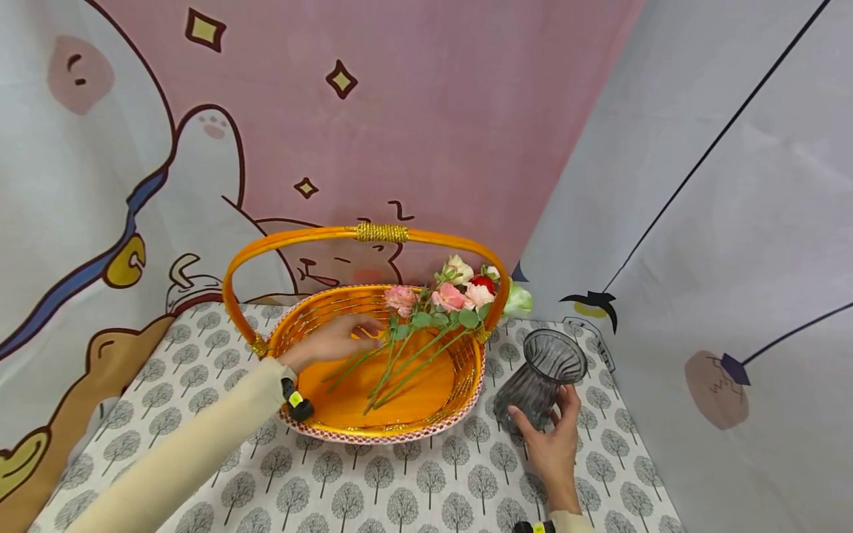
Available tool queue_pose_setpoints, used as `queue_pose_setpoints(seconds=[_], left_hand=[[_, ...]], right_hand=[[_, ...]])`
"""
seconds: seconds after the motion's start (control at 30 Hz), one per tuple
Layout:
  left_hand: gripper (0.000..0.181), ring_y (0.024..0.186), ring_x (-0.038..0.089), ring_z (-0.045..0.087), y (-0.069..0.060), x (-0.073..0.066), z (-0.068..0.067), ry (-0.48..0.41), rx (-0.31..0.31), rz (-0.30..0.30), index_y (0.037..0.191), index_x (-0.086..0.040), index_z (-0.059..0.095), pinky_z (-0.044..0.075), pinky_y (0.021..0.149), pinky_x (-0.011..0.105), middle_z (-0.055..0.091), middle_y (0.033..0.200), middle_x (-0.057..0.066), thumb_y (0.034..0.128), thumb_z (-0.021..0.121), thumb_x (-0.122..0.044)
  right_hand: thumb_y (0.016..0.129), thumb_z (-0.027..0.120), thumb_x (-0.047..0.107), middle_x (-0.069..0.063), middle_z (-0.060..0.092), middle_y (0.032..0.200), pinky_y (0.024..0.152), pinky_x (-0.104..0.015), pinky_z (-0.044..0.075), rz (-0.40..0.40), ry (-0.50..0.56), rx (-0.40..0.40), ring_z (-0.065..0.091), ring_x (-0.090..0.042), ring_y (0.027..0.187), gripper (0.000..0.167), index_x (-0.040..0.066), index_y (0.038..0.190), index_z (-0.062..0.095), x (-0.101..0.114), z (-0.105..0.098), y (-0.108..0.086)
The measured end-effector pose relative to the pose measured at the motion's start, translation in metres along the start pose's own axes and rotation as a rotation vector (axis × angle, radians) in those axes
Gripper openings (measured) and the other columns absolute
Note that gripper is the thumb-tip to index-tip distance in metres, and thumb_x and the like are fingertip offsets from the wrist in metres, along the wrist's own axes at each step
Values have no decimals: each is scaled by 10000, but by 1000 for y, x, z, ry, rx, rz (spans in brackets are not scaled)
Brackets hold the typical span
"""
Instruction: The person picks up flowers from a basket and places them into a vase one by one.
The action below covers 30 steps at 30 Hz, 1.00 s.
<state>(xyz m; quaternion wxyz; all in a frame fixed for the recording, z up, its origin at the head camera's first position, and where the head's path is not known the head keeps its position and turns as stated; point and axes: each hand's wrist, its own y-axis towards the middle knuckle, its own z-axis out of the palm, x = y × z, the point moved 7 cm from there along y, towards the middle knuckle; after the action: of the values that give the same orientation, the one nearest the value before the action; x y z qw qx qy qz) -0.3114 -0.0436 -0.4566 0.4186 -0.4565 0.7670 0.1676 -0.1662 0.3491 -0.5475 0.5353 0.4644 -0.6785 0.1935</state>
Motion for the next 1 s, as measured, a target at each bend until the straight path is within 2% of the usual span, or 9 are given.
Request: queue_pose_setpoints(seconds=[0.13, 0.2, 0.37, 0.43, 0.57, 0.8, 1.0], left_hand=[[392, 1051, 281, 665, 13, 10, 13, -60, 23, -74, 1298, -78, 662, 556, 852, 420, 674, 1199, 82, 987, 691, -315], [328, 1016, 307, 674, 17, 14, 19, -98, 33, -100, 1247, -72, 686, 561, 849, 443, 684, 1160, 82, 990, 687, -277], [220, 953, 409, 693, 22, 18, 30, -197, 45, -151, 1115, -34, 745, 555, 884, 549, 740, 1102, 172, 987, 666, -195], [239, 948, 448, 698, 23, 20, 33, -220, 37, -177, 1034, 24, 748, 556, 874, 580, 742, 1068, 239, 977, 674, -195], [285, 936, 455, 716, 23, 25, 37, -235, 10, -230, 906, 67, 727, 577, 854, 591, 749, 975, 265, 935, 752, -215], [228, 904, 417, 755, 26, 25, 44, -278, -37, -263, 938, 13, 667, 606, 837, 552, 764, 862, 189, 857, 834, -120], [257, 846, 361, 747, 26, 30, 47, -353, -33, -259, 1000, 26, 629, 608, 844, 540, 729, 893, 176, 870, 816, -94]], right_hand=[[798, 893, 112, -199, 374, 1595, 1179, -656, 304, 11, 0, 3, 355, -416, 1469, 1154, 438, 1608, 139, -1, -1, 0], [797, 894, 113, -197, 374, 1596, 1184, -651, 301, 15, 6, 4, 354, -410, 1470, 1155, 436, 1608, 138, -1, -1, 0], [792, 896, 105, -194, 373, 1597, 1193, -644, 297, 21, 10, -3, 354, -405, 1471, 1152, 433, 1605, 149, -3, -2, 1], [797, 894, 114, -200, 363, 1605, 1190, -648, 298, 21, 0, -4, 350, -414, 1474, 1148, 434, 1605, 145, -4, -1, 1], [807, 888, 128, -210, 352, 1613, 1183, -655, 299, 17, -13, -1, 345, -430, 1478, 1139, 439, 1606, 138, -4, 1, 1], [803, 886, 109, -223, 355, 1609, 1179, -664, 295, 11, -17, -16, 341, -445, 1477, 1146, 433, 1611, 140, -5, 1, 1], [800, 888, 105, -217, 367, 1600, 1180, -665, 294, 12, -2, -14, 346, -440, 1473, 1148, 435, 1609, 143, -5, 1, 1]])
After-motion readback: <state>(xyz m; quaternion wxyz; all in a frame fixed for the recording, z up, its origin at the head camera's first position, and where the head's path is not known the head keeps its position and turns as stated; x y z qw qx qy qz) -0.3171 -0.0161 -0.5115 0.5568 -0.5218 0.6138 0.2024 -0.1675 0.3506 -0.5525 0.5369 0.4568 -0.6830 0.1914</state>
